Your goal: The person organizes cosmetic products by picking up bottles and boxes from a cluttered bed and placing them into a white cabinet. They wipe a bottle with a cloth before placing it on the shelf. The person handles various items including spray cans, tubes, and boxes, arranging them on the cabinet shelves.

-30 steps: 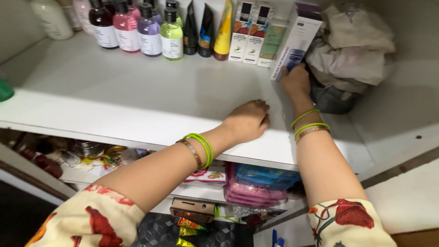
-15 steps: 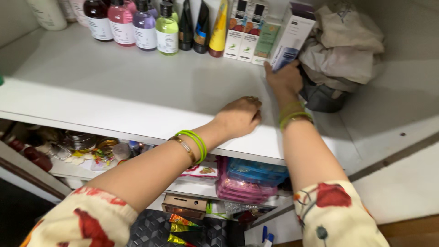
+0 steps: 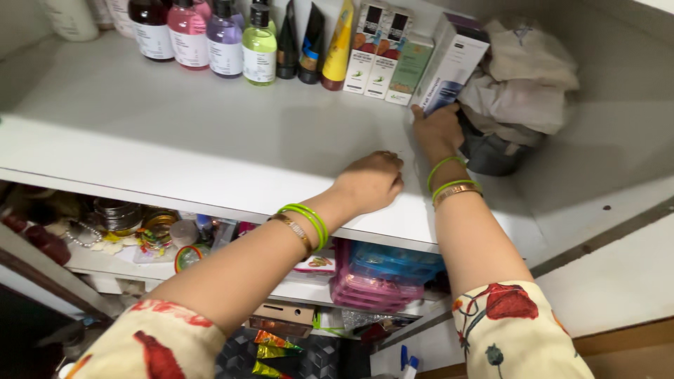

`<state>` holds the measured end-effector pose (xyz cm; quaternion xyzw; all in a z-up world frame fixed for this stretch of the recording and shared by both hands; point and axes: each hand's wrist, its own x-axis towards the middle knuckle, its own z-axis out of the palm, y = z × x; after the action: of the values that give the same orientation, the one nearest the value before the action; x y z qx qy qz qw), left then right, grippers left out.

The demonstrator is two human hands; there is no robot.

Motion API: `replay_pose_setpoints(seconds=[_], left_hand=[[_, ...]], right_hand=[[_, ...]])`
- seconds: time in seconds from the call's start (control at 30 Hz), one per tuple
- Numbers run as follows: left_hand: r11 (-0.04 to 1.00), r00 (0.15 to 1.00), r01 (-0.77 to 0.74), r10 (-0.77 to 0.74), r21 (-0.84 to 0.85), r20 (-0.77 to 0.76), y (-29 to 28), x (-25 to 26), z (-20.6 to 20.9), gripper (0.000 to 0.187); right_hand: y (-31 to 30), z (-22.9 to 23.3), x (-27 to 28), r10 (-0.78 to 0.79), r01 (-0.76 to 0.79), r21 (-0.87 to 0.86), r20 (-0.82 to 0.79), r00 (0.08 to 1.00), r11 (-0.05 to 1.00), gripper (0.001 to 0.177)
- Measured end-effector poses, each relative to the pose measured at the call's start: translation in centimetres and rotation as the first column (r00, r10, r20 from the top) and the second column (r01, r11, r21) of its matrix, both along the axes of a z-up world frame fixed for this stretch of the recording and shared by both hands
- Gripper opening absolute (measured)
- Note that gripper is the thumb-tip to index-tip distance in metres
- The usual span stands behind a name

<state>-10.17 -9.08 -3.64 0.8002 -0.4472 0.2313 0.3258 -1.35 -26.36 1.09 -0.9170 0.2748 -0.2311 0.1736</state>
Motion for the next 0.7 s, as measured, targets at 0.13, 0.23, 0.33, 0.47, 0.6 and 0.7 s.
replay_pose_setpoints(seconds=[0.13,0.23,0.33,0.47,0.6,0.7], left_hand=[[1.0,1.0,-0.006,0.006,0.017,-0.027,0.0,-0.3,0.0,0.022],[1.0,1.0,0.011,-0.011,-0.004,-0.017,0.2,-0.7,0.3,0.022],[0.999,0.998,0.039,-0.039,-0.007,-0.04,1.8,-2.1,0.6,0.022],[0.99,0.988,0.141,-0.14,0.004,-0.064,6.3,-4.0,0.9,0.022],[0.985,0.965,0.175,-0.171,-0.004,0.2,12.9,-3.9,0.8,0.022],[0.983,1.0,0.018,-0.018,0.181,-0.004,18.8,-1.7,1.1,0.027]], right_hand=[[-1.1,-1.0,1.6,-0.022,0.022,0.01,-0.02,1.0,1.0,0.08],[-4.1,-3.2,3.9,0.063,-0.062,-0.036,0.023,0.998,0.997,0.085],[-8.2,-4.0,5.3,0.366,-0.369,0.031,0.067,0.928,0.929,0.095],[-5.4,-1.3,1.0,0.323,-0.24,0.339,-0.216,0.921,0.91,0.085],[4.0,3.1,-7.3,0.383,-0.276,0.353,-0.281,0.88,0.894,0.075],[9.4,4.2,-11.7,0.566,-0.47,0.339,-0.29,0.772,0.815,0.065]])
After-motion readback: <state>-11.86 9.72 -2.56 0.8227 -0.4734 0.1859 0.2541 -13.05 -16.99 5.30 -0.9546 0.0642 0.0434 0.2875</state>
